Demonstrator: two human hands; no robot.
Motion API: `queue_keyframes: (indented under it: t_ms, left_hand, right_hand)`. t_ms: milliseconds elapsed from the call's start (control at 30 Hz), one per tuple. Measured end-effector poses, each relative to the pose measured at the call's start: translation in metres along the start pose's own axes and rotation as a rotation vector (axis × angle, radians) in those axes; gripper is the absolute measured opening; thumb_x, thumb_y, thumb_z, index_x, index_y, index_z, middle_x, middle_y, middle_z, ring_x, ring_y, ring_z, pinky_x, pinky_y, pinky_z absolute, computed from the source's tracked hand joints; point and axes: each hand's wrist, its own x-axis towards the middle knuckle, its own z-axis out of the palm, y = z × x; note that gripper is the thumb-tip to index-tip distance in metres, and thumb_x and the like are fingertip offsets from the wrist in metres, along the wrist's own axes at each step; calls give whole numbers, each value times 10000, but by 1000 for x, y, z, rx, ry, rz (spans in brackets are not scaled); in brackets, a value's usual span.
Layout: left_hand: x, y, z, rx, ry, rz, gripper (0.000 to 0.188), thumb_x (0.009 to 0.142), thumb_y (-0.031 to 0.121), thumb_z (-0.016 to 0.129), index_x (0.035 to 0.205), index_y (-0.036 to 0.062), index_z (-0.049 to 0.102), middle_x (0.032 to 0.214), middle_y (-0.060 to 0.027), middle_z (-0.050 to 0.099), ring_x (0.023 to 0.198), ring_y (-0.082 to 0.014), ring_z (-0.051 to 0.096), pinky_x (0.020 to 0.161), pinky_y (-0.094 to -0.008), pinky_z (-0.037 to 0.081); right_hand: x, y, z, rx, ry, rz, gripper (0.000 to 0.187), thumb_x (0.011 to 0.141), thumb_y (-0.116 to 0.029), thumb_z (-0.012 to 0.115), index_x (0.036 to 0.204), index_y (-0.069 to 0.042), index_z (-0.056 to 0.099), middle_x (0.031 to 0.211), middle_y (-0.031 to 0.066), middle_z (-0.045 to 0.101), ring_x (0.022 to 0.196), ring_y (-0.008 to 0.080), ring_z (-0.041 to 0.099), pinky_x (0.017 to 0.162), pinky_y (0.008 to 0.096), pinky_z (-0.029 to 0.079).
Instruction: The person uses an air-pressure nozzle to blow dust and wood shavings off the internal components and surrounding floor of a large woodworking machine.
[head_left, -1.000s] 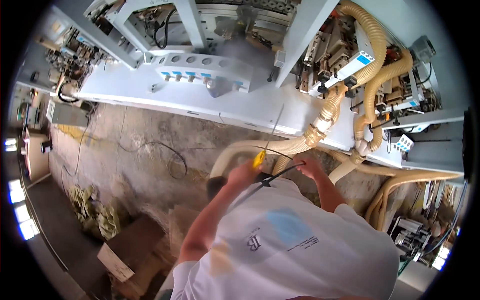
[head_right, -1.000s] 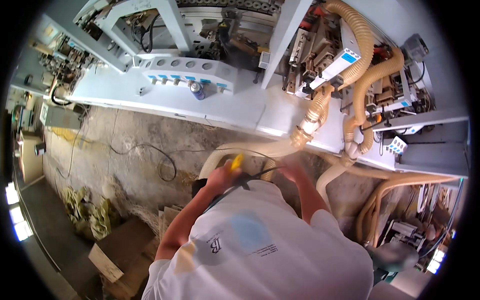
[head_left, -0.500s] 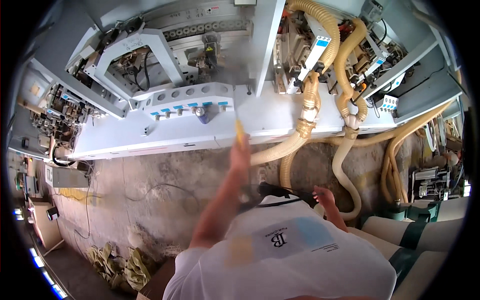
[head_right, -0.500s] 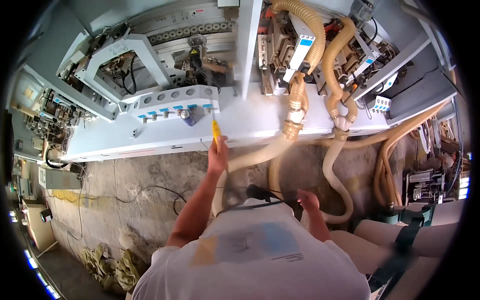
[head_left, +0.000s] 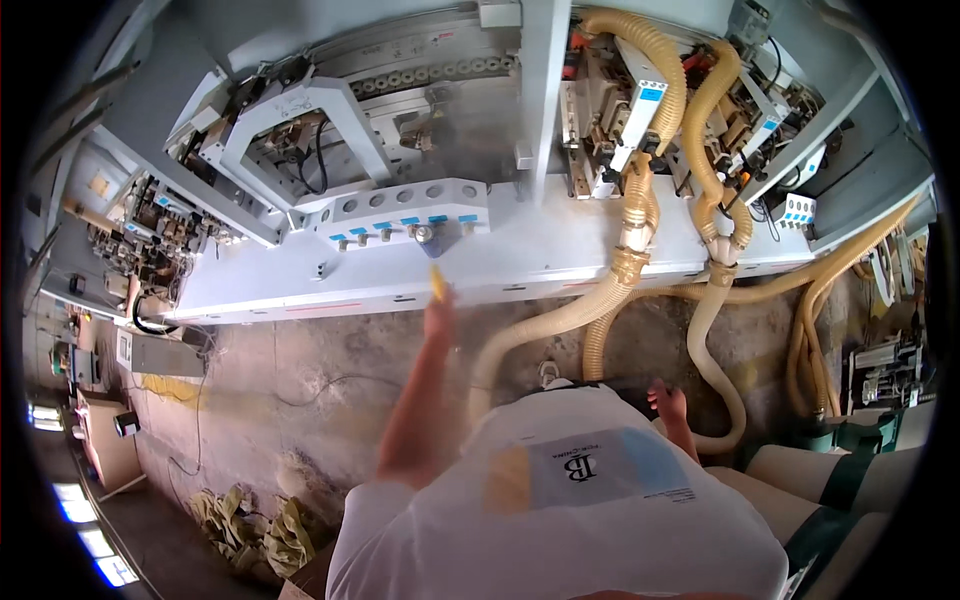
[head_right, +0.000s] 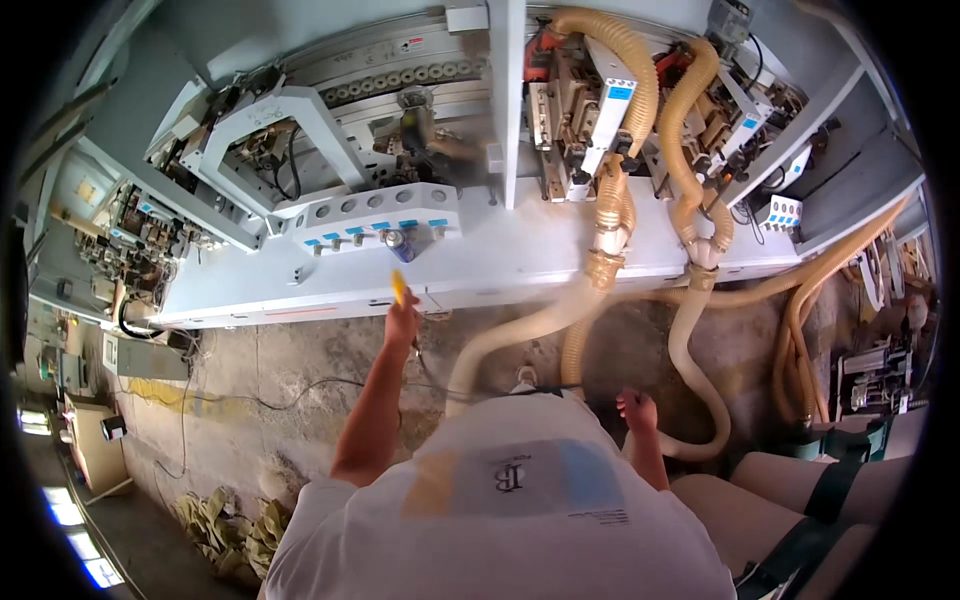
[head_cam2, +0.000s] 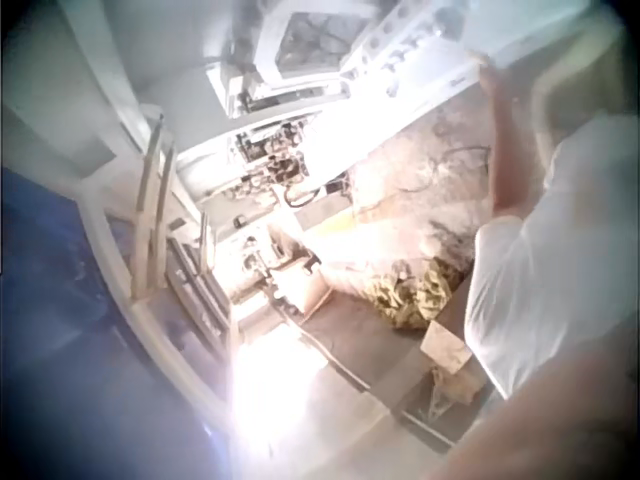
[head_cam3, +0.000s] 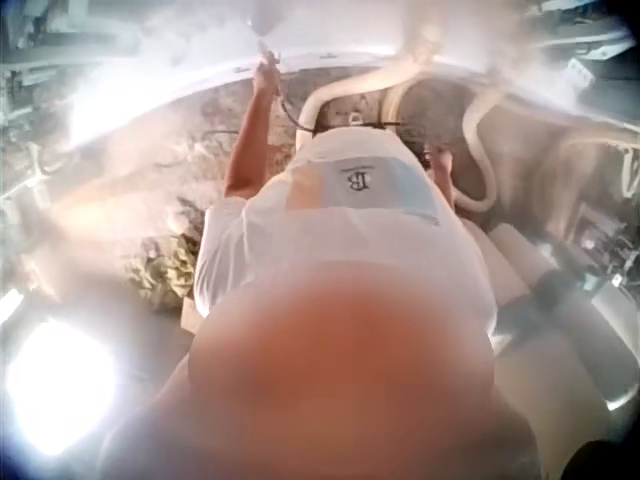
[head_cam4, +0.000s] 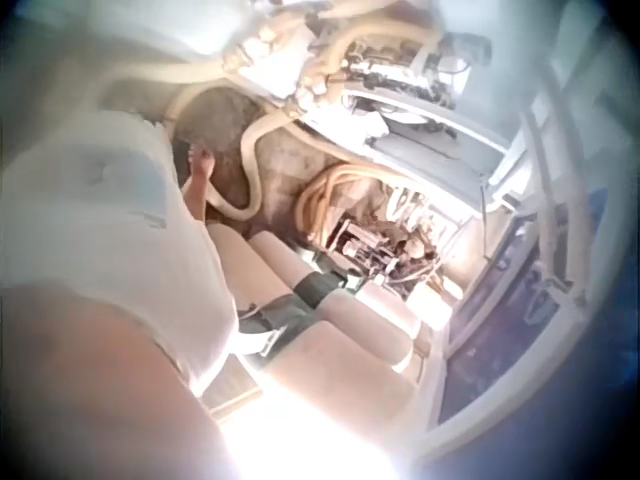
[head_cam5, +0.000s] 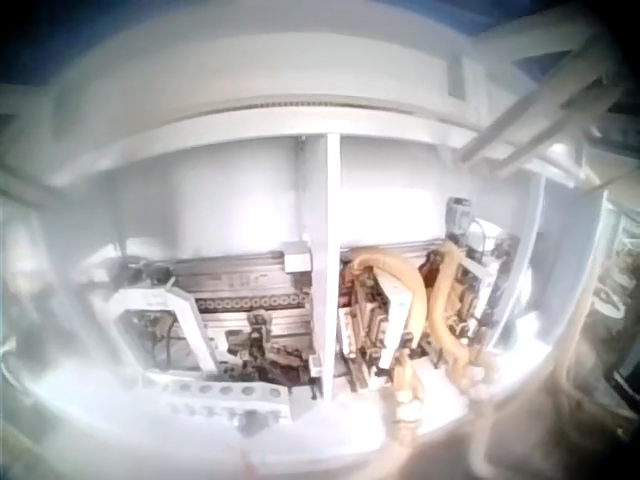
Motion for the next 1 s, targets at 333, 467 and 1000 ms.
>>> queue_keyframes:
  t_ms: [333, 467, 1000]
  left_hand:
    - [-88, 35, 132, 542, -437, 177, 595, 998, 584, 454, 1215, 55, 617, 901, -134, 657, 858, -264, 635, 747, -376, 485]
    - [-124, 110, 170, 860, -578, 409, 636, 983, 658, 423, 1269, 116, 597, 1008, -211, 687, 967, -372, 665, 842, -476, 493]
    - [-112, 147, 313, 575, -553, 595, 420, 1012, 452, 510, 1180, 73, 577, 922, -222, 681, 907, -446, 654, 771, -503, 496]
  right_hand:
    - [73, -51, 20, -202, -100, -115, 379, 974, -348, 579, 884, -19, 746, 759, 54, 721, 619, 130, 640, 597, 297, 517]
    - [100, -64, 14, -210, 75, -257, 431, 985, -395, 589, 802, -34, 734, 741, 32, 694, 628, 114, 610, 590, 298, 492]
    - [82, -207, -144, 204, 720, -513, 496, 1034, -303, 575, 663, 24, 534, 622, 22, 516, 620, 95, 456, 599, 265, 396]
